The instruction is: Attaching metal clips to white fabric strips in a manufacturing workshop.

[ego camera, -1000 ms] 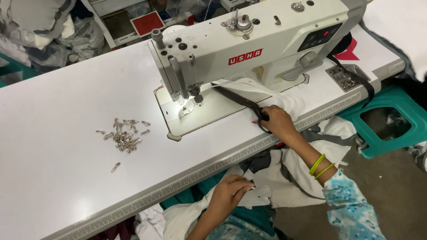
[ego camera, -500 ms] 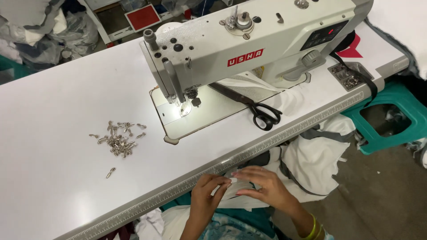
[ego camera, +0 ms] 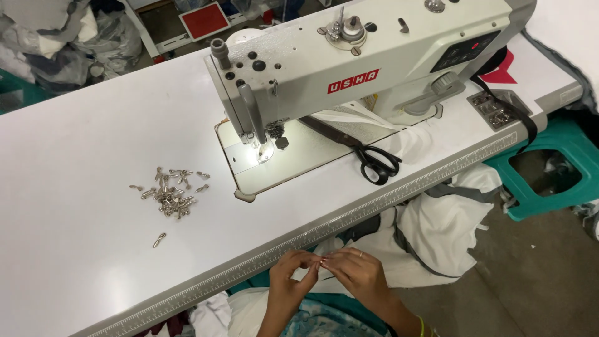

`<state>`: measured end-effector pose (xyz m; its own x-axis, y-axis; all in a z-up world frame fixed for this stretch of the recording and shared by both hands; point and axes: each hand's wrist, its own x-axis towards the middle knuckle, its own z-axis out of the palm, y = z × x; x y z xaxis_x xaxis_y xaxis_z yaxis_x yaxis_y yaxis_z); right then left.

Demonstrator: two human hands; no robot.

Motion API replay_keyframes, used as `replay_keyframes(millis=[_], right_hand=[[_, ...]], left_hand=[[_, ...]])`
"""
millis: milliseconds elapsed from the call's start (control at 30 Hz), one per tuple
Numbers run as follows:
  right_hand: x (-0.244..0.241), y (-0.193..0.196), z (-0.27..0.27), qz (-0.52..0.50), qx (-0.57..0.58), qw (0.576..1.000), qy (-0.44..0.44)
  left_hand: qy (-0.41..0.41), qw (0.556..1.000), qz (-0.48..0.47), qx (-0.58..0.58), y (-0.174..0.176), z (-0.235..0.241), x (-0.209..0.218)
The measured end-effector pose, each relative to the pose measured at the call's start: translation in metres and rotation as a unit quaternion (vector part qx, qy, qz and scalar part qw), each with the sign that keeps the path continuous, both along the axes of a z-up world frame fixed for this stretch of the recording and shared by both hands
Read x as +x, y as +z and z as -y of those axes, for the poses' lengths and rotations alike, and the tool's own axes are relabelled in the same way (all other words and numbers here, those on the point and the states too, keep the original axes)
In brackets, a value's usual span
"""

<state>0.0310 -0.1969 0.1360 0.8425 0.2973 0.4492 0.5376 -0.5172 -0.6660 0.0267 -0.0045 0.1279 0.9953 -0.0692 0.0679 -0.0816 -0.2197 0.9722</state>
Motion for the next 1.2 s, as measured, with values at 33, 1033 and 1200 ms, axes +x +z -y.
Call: replay_keyframes(millis=[33, 1033, 1200], right_hand=[[0.0, 0.003, -0.001, 0.001, 0.001, 1.0, 0.002], [-0.05, -0.069, -0.049, -0.273, 0.389, 0.878, 0.049], [-0.052, -0.077, -0.055, -0.28, 0.359, 0.887, 0.08]], left_hand=[[0.002, 1.0, 0.001, 0.001, -0.01, 0.001, 0.0], [0.239, 0.867, 0.176, 0.401, 0.016, -0.224, 0.149], [0.153, 0.853, 0.097, 0.49, -0.019, -0.235, 0.204]])
